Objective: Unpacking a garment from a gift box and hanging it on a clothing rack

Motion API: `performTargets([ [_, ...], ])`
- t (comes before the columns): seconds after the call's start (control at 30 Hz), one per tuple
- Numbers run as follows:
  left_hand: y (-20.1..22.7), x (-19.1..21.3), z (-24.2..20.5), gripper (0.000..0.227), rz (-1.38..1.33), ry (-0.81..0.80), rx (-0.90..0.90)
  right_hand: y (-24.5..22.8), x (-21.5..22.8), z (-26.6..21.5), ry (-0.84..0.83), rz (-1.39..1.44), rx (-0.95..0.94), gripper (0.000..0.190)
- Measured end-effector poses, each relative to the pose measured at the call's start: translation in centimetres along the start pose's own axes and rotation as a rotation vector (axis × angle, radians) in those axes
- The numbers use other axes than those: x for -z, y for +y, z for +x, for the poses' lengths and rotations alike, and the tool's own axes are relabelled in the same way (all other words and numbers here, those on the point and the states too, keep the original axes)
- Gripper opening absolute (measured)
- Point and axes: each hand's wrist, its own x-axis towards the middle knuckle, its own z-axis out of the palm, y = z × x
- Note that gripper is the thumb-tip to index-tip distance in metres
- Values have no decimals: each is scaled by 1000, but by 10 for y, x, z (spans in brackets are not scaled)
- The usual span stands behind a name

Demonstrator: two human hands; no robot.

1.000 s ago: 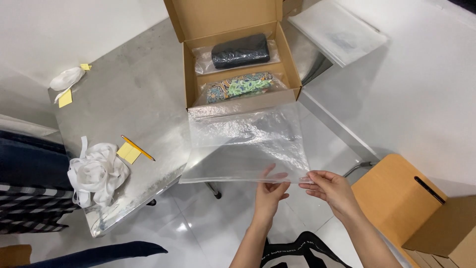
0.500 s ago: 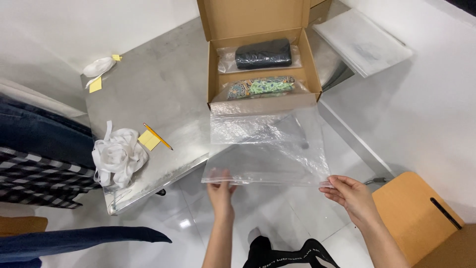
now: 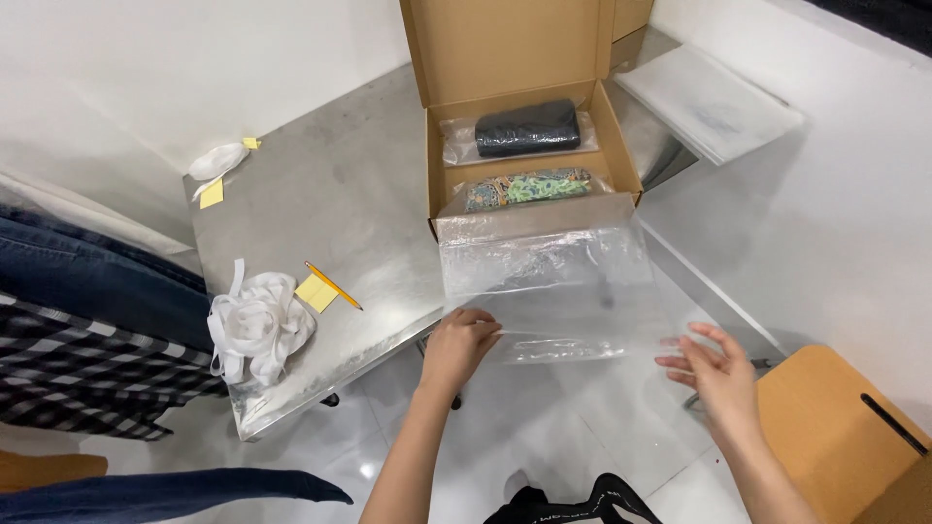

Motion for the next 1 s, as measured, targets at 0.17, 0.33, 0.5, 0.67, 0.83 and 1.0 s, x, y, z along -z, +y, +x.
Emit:
performTargets([
  [0.17, 27, 63, 41, 27, -55, -15, 54, -23, -38, -44, 99, -504, 740, 38],
  [0.33, 60, 141, 72, 16, -8, 113, 10, -30, -85, -26, 82, -1065, 1317, 47],
  [0.5, 65, 176, 94, 23, -26, 164, 39, -78, -114, -11, 152, -1155, 1479, 17],
  [0.67, 61, 185, 116, 26, -56, 211, 44, -118, -118, -11, -128, -1264, 1241, 8],
  [0.83, 67, 188, 126, 30, -161, 213, 98, -164, -124, -45, -468, -1391, 674, 16],
  [1.0, 81, 201, 122, 28, -231, 255, 3, -192, -149, -53, -545, -1204, 412, 48],
])
